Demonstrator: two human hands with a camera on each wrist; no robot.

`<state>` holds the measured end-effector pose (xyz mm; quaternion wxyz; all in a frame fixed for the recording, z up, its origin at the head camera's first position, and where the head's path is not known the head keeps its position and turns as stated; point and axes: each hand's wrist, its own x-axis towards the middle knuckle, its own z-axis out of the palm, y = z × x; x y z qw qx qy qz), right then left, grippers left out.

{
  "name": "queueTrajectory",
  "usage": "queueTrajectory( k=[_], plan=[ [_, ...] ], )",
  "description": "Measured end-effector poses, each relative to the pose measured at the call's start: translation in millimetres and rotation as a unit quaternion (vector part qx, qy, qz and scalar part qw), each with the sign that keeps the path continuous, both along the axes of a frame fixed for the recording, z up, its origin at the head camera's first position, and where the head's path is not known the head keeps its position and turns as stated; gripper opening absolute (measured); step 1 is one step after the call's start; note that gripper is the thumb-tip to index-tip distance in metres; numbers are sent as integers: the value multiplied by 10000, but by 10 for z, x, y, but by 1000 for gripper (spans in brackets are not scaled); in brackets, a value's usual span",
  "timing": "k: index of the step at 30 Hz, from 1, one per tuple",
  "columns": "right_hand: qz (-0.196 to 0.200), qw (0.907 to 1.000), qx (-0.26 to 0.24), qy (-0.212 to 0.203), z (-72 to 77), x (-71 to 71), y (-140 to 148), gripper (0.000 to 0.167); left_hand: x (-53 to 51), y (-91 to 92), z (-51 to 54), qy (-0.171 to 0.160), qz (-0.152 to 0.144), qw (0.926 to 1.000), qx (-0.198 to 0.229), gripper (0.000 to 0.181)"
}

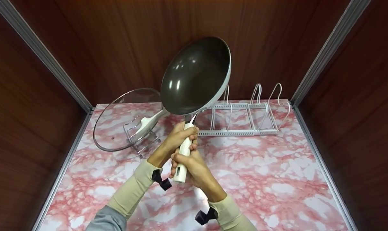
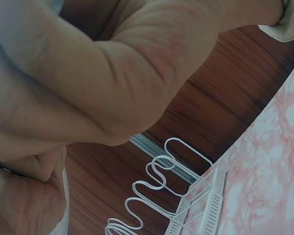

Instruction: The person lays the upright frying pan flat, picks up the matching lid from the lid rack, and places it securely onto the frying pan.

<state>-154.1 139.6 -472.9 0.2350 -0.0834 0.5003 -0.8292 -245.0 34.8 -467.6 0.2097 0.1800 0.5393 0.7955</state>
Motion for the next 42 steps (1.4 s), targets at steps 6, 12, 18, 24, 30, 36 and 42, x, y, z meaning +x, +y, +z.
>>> queueTrajectory(
  k=[6,12,18,24,30,36,42],
  plan=[
    [0,10000,25,84,-7,-3,8,6,0,-4,24,26,13,9999,-121,16],
    [16,9999,0,110,-14,-4,4,5,-6,-17,27,55,-78,9998,-153,18],
    [-16,10000,68,46,-19,-2,-14,6,-9,-30,23,-50,-92,9998,-139,15],
    [12,9997,146,204,-32,-5,-31,5,-11,-52,18,-115,-85,9998,-137,8],
    [4,9998,154,118,-38,-5,-44,2,-14,-67,1,-64,-78,9998,-196,4],
    [66,9999,92,48,-56,-8,-47,12,-10,-79,1,-64,-4,9996,-263,9],
    [85,9998,127,104,-65,-9,-51,12,-10,-86,2,-73,-32,9997,-236,7]
  ],
)
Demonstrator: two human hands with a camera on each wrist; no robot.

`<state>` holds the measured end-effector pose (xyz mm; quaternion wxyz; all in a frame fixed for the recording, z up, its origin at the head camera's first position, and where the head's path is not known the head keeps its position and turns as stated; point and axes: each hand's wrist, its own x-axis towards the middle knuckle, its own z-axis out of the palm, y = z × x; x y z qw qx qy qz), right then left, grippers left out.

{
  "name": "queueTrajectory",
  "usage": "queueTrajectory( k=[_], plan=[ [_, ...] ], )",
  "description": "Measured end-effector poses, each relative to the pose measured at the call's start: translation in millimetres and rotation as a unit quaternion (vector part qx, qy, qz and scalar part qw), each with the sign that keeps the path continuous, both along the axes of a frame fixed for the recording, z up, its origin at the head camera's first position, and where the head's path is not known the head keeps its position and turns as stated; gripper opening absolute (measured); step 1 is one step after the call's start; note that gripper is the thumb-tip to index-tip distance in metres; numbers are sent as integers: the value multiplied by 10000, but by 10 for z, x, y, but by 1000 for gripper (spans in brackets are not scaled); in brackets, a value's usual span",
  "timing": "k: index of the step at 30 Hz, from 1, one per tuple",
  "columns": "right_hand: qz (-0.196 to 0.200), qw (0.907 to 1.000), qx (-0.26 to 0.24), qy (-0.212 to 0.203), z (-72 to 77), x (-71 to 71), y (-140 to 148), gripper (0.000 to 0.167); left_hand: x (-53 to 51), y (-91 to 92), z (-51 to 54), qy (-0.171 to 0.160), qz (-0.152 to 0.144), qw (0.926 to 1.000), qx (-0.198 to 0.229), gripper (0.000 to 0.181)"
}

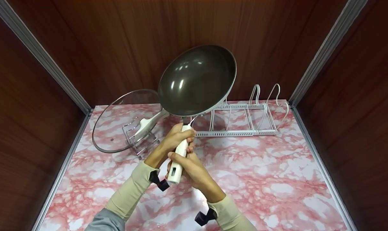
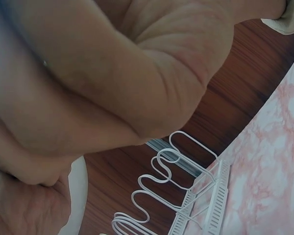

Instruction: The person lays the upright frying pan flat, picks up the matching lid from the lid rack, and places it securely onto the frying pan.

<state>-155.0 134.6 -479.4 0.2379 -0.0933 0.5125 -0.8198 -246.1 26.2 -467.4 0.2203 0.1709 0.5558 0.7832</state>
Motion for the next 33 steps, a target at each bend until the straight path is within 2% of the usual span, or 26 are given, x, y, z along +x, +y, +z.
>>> queueTrajectory(
  k=[7,15,22,26,29,33],
  plan=[
    [1,9999,113,107,-2,-1,3,13,6,-23,6,54,-93,9999,-90,12],
    [-210,9987,443,104,25,-4,46,25,0,-41,7,-16,-246,9997,-3,7],
    [-161,9972,649,333,18,-44,114,33,-15,-60,-9,103,-117,9998,-104,5],
    [-178,9948,927,387,18,-75,178,43,-23,-60,-15,329,76,9989,-313,7],
    [-316,9923,1108,450,36,-105,247,46,-22,-57,-8,475,212,9977,-434,6],
    [-626,9888,1282,445,71,-153,356,41,-12,-47,3,377,85,9986,-349,6]
  ],
)
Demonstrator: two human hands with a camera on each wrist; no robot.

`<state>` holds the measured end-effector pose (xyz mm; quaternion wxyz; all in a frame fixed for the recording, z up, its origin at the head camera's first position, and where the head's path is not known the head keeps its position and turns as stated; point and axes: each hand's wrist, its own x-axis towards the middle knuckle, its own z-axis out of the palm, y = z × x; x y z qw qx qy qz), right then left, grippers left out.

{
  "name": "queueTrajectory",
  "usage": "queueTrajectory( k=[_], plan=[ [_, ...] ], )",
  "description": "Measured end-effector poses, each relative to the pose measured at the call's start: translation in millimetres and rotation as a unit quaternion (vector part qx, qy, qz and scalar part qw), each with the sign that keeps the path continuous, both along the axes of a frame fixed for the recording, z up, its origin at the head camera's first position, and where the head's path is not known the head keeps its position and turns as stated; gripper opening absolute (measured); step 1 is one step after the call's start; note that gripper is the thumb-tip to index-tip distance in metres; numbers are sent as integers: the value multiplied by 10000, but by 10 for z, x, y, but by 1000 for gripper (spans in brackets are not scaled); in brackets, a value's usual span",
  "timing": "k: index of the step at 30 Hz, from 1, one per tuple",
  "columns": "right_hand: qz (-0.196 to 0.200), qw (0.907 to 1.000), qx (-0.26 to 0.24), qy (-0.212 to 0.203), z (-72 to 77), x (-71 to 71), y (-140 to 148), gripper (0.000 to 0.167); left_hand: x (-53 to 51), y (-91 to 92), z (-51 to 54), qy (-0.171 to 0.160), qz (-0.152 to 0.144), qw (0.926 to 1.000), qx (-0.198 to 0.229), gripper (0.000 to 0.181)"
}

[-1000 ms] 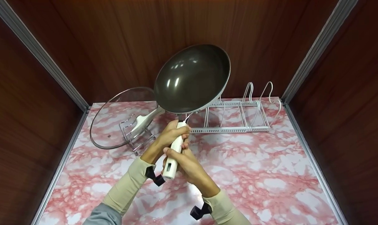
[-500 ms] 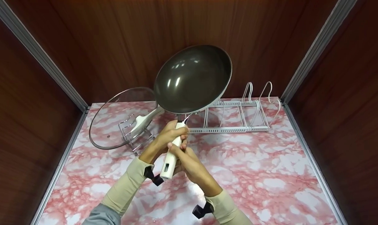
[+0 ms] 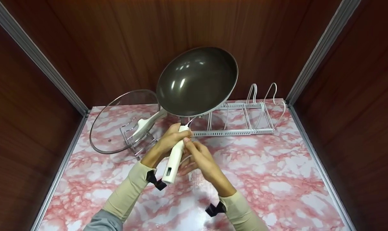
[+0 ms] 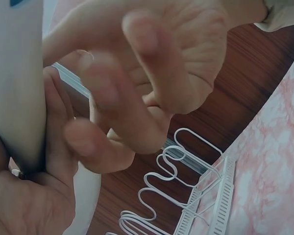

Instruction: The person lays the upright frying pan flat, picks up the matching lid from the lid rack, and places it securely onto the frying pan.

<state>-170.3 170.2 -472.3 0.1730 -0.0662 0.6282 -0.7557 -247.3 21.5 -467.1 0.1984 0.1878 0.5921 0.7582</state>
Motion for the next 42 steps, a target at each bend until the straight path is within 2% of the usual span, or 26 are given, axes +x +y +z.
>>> queueTrajectory(
  k=[6,10,17,21,27,34,42],
  plan=[
    [-440,9985,336,43,63,-124,180,46,25,-21,15,-189,-363,9987,316,12],
    [-803,9958,418,158,121,-226,325,50,35,-32,22,-200,-435,9984,293,9],
    [-1393,9900,222,58,221,-411,569,50,61,-56,23,-321,-448,9981,271,3],
    [-1465,9892,20,100,190,-532,706,51,74,-76,17,-358,-420,9982,229,4],
    [-1489,9883,-306,80,117,-720,940,68,89,-117,5,-286,-419,9986,132,7],
    [-1763,9824,-605,87,201,-872,1151,75,106,-174,23,-239,-420,9988,39,8],
    [-1730,9848,-179,-44,302,-1047,1302,73,120,-220,39,-281,-421,9987,2,5]
  ],
)
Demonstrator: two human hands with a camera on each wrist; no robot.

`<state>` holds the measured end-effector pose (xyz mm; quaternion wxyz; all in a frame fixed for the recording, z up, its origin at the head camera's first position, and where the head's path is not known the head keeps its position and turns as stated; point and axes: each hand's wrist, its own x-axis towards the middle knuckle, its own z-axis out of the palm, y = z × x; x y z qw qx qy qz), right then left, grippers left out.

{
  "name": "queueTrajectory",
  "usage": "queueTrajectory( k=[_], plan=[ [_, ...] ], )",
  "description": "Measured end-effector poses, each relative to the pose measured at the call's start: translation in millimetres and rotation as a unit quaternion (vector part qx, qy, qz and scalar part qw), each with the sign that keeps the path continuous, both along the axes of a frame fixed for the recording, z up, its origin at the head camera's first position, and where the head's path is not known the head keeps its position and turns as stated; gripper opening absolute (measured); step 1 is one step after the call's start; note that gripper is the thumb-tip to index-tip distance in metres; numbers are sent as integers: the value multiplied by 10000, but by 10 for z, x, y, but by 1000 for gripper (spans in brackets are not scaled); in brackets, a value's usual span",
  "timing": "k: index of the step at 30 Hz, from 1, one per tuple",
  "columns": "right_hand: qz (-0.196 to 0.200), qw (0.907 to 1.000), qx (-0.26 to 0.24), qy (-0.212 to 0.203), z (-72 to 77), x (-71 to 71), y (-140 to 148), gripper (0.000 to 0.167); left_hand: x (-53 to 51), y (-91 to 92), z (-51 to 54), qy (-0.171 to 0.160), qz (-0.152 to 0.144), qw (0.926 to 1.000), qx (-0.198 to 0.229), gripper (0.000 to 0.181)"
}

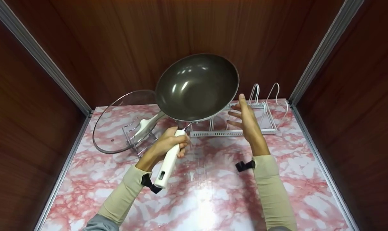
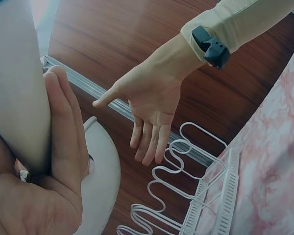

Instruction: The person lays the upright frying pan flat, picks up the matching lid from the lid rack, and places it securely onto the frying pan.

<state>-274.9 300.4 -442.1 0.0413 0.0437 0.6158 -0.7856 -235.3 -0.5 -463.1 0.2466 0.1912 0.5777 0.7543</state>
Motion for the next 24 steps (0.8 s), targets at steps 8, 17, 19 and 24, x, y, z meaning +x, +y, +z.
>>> queueTrajectory(
  k=[8,17,19,24],
  plan=[
    [108,9987,430,-266,63,-195,72,78,14,-62,-18,28,-61,10000,-51,6],
    [123,9980,411,-460,128,-338,100,107,46,-145,-3,158,-196,9994,-233,5],
    [145,9979,391,-505,143,-363,105,107,57,-156,0,150,-221,9992,-297,4],
    [284,9972,363,-596,157,-416,131,106,93,-175,21,148,-271,9987,-413,4]
  ],
)
